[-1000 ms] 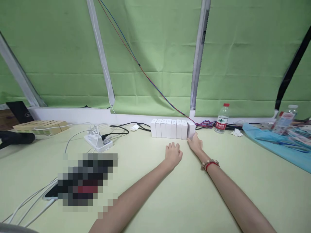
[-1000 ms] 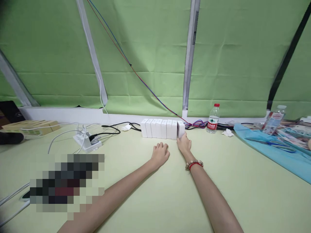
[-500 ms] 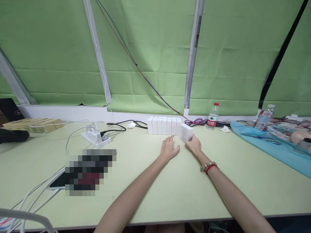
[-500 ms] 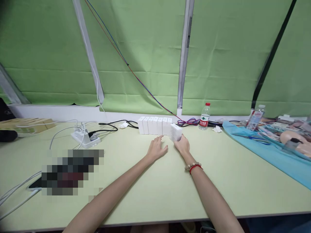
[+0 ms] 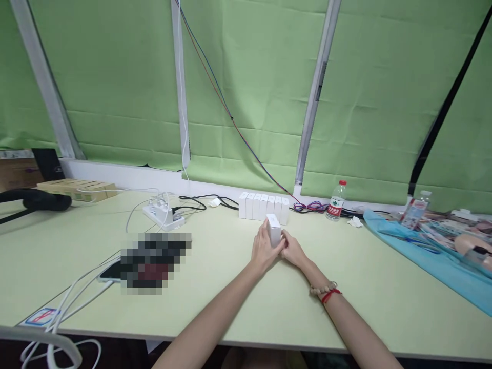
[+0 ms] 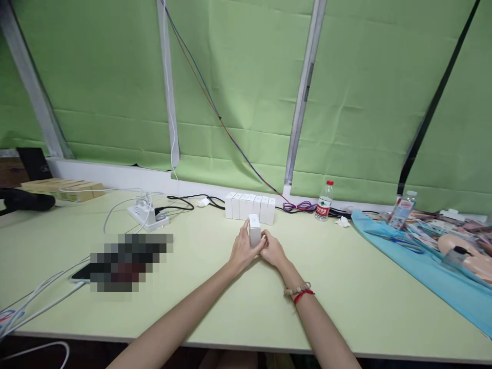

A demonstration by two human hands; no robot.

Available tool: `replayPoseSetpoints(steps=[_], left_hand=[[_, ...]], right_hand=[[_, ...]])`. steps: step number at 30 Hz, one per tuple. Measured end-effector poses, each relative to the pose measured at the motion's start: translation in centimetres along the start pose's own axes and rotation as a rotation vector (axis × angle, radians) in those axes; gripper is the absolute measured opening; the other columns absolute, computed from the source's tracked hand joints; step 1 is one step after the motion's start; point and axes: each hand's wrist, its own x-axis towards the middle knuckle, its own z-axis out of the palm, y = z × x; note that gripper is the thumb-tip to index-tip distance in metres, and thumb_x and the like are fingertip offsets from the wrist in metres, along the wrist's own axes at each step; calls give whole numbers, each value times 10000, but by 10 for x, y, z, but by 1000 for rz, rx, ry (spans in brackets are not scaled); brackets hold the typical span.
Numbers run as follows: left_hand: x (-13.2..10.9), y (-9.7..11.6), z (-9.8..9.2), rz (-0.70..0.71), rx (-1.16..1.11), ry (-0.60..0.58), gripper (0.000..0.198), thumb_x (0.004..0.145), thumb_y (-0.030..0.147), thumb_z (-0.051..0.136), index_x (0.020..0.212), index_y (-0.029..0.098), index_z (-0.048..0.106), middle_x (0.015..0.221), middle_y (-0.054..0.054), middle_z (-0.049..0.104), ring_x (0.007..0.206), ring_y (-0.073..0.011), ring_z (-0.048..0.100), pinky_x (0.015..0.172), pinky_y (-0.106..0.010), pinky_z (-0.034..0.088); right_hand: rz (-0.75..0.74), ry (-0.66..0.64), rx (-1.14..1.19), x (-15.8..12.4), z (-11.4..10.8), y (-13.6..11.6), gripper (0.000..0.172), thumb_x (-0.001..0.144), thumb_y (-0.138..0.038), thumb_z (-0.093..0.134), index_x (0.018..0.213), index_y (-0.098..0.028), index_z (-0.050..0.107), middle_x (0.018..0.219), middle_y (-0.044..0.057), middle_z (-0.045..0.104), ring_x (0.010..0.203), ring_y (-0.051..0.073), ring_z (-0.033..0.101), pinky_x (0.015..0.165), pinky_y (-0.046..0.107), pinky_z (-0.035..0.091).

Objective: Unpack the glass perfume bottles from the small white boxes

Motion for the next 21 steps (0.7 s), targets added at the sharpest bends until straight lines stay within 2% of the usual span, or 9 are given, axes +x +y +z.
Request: replayPoseSetpoints(steps=[3,7,11,14,17,21], left_hand=[[4,-2,0,-84,-19,6,836,735,439,546,1391,169,104,1297,-135,454,1130,-252,490,937,-376,369],[8,-3,-1,-136,-4,-69,681,759,390,521,1348,189,243,1124,-105,588,1020,-242,557,858,-341,404],[9,-3,-2,-90,24,-140,646,755,329,522,1344,226,278,1125,-74,590,999,-215,562,835,-306,416],[10,-5,-2,-6,94,-150,673,754,301,517,1371,226,257,1149,-75,567,1020,-205,540,861,-300,412],[9,-9,-3,119,233,-150,675,742,203,505,1376,231,273,1237,-86,500,1104,-212,480,938,-324,366],[10,-19,-8,246,367,-196,658,717,40,411,1340,246,353,1293,-88,440,1198,-210,397,992,-349,311]], right_hand=[[-76,-39,7,0,1,-1,203,639,-154,450,824,-202,518,640,-42,565,552,110,472,537,202,360],[-68,-16,-34,-1,-1,-6,115,687,-180,419,759,-200,507,700,-25,579,564,108,467,552,214,354],[-7,17,-78,-2,-2,-10,180,718,-222,434,880,-223,513,882,-16,630,566,110,499,578,238,375],[79,111,51,-1,-1,-7,247,796,-329,388,1008,-240,478,960,-3,635,566,118,550,592,259,417],[223,162,256,3,1,1,365,845,-452,272,992,-206,499,853,34,653,558,149,587,543,273,443],[370,59,377,9,4,14,534,834,-550,209,742,-162,564,576,47,610,525,178,585,526,282,438]])
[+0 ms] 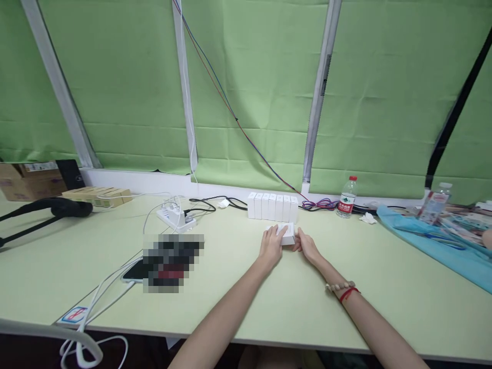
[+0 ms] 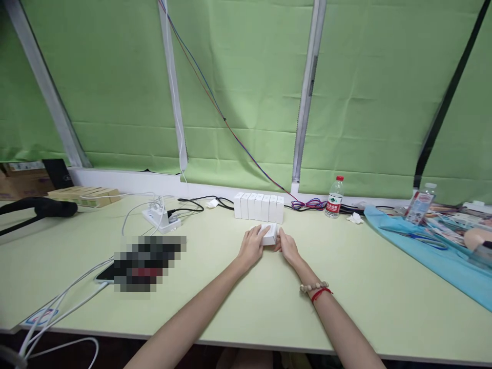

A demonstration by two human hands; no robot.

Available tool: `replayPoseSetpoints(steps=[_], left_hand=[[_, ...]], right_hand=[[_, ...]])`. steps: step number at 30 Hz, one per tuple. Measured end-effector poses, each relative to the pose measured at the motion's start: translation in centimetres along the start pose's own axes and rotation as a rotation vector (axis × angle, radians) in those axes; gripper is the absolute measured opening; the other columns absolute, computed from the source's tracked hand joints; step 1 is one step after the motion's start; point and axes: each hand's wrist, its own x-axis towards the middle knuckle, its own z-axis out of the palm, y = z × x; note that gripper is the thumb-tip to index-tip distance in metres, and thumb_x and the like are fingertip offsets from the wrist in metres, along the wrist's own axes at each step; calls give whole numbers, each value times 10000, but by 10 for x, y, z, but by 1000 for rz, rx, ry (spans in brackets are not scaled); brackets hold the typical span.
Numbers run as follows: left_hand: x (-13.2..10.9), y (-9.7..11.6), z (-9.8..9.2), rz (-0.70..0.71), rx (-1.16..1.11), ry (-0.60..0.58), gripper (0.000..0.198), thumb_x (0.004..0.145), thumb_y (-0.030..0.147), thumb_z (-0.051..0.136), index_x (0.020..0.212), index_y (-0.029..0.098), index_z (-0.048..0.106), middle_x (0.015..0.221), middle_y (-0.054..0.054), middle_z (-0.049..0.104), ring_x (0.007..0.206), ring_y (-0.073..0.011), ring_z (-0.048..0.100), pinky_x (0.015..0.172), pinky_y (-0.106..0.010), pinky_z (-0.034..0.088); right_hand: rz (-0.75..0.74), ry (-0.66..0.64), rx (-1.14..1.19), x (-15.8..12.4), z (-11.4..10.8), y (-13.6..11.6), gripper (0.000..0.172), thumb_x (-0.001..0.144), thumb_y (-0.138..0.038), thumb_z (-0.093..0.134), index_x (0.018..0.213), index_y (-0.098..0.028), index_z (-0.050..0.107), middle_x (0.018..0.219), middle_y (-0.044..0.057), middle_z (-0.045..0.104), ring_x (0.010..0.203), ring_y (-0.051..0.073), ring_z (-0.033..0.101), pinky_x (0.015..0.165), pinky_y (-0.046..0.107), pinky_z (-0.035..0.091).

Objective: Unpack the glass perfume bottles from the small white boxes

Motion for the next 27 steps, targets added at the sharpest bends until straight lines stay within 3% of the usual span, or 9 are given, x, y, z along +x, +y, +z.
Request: replayPoseSetpoints(steps=[7,16,27], left_hand=[[0,-8,1,38,-15,-94,634,733,146,450,1355,161,322,1355,-139,366,1272,-266,312,1046,-411,247],[1,-10,2,38,-4,-105,623,743,191,453,1352,175,324,1367,-127,368,1284,-262,303,1044,-414,243],[3,-12,2,60,-33,-71,627,725,202,482,1338,189,350,1326,-121,410,1241,-254,345,1010,-415,278]], right_hand=[[16,-70,-8,5,0,3,504,793,-543,323,723,-130,604,637,57,647,560,169,587,551,273,413],[22,-91,-1,7,1,2,456,813,-458,316,737,-123,615,701,75,656,564,153,576,573,269,412],[-37,-100,-95,6,-1,2,558,817,-572,272,731,-139,614,688,76,656,600,169,589,605,280,417]])
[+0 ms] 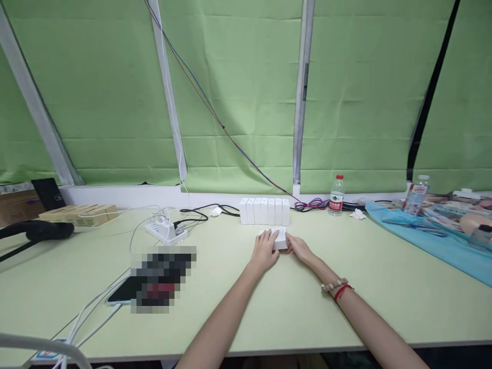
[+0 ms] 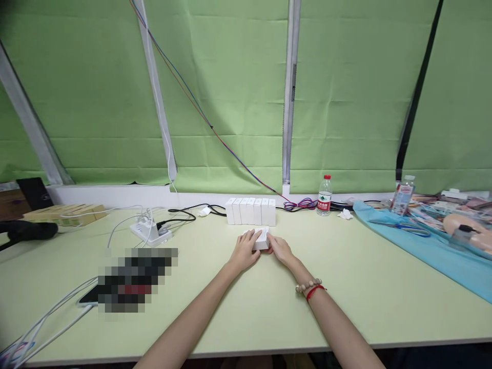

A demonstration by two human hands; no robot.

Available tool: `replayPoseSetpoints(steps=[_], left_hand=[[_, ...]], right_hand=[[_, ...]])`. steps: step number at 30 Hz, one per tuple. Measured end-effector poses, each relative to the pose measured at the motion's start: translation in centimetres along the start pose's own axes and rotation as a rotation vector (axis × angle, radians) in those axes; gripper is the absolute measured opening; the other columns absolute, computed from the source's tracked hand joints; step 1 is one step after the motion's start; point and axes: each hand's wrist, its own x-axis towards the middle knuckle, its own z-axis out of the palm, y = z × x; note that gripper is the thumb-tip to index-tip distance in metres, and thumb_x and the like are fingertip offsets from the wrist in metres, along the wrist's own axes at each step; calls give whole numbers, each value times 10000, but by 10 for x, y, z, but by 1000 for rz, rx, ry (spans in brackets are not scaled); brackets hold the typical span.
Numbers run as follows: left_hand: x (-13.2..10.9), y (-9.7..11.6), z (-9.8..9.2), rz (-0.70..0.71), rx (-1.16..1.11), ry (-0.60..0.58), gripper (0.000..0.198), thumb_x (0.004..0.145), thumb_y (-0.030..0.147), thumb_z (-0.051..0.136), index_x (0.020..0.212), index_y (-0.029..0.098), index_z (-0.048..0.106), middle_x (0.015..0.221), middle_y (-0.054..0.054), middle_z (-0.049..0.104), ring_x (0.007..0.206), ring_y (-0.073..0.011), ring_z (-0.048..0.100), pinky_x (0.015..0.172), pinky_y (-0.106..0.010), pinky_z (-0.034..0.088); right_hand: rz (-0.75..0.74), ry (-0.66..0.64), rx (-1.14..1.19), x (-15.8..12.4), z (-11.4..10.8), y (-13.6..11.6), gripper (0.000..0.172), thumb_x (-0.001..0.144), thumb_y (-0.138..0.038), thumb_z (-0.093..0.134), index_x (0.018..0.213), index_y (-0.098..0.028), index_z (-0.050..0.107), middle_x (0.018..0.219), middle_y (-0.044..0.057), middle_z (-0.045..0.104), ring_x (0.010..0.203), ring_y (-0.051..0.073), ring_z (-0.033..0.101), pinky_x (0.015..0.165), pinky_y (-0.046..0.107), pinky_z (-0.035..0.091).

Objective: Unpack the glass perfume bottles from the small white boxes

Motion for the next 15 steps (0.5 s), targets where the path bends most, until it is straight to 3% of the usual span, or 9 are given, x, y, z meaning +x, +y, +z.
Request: replayPoseSetpoints(steps=[15], left_hand=[[0,0,-1,-4,8,-4,617,738,199,472,1341,193,340,1330,-120,403,1246,-255,341,1005,-413,284]], right_hand=[[3,1,-39,0,0,-1,559,817,-575,262,739,-144,609,719,76,664,667,187,599,690,297,412]])
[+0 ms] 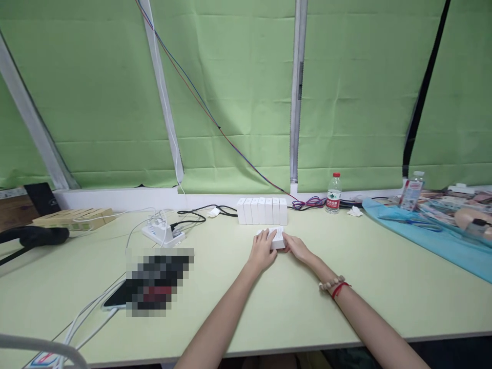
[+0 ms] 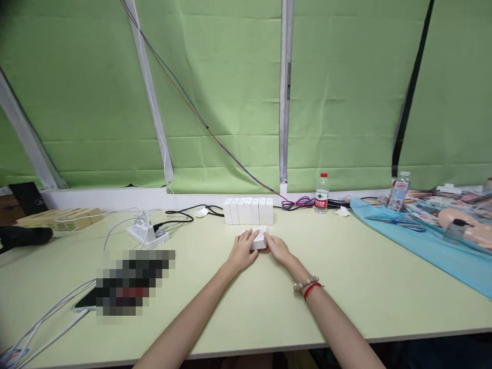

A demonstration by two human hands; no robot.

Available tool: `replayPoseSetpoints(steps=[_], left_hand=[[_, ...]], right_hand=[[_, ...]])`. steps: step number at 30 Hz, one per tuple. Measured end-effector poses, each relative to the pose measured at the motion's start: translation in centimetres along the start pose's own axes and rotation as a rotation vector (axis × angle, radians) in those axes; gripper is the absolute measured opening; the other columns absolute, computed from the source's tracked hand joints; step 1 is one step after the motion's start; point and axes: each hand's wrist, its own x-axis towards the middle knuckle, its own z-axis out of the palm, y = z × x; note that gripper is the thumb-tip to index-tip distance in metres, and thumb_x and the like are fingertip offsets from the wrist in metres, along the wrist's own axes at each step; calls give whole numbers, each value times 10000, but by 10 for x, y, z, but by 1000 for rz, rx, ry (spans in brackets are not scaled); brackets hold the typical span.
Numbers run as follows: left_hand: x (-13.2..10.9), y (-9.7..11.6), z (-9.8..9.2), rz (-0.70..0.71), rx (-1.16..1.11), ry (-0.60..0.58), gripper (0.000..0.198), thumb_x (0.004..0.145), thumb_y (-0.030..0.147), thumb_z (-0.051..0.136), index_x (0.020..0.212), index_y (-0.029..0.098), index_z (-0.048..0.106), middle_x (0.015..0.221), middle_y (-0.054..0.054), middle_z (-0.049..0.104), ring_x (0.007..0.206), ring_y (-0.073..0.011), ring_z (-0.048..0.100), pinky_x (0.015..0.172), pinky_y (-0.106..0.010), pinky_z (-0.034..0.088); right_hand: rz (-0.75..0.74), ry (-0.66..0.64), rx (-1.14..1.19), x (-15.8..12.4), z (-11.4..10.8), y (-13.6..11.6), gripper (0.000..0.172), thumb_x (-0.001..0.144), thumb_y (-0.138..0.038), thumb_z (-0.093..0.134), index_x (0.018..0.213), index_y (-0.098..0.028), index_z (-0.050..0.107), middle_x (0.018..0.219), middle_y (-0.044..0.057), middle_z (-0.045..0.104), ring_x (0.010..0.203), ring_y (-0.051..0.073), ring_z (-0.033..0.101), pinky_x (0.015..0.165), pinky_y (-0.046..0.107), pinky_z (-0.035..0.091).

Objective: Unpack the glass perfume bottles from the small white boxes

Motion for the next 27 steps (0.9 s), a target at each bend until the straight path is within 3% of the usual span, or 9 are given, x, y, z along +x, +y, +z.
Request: replayPoseSetpoints(steps=[13,27], left_hand=[[-1,1,0,0,19,-12,618,739,204,469,1342,184,338,1341,-125,397,1256,-251,331,1025,-415,259],[-1,1,1,-4,10,-7,614,743,204,466,1342,181,334,1339,-125,396,1255,-255,332,1025,-418,260]], right_hand=[[9,1,-23,-1,0,0,554,831,-565,259,719,-151,610,688,73,653,671,188,597,682,297,420],[-25,-18,-13,-3,-2,0,565,800,-597,304,829,-130,619,704,60,648,661,184,588,683,302,412]])
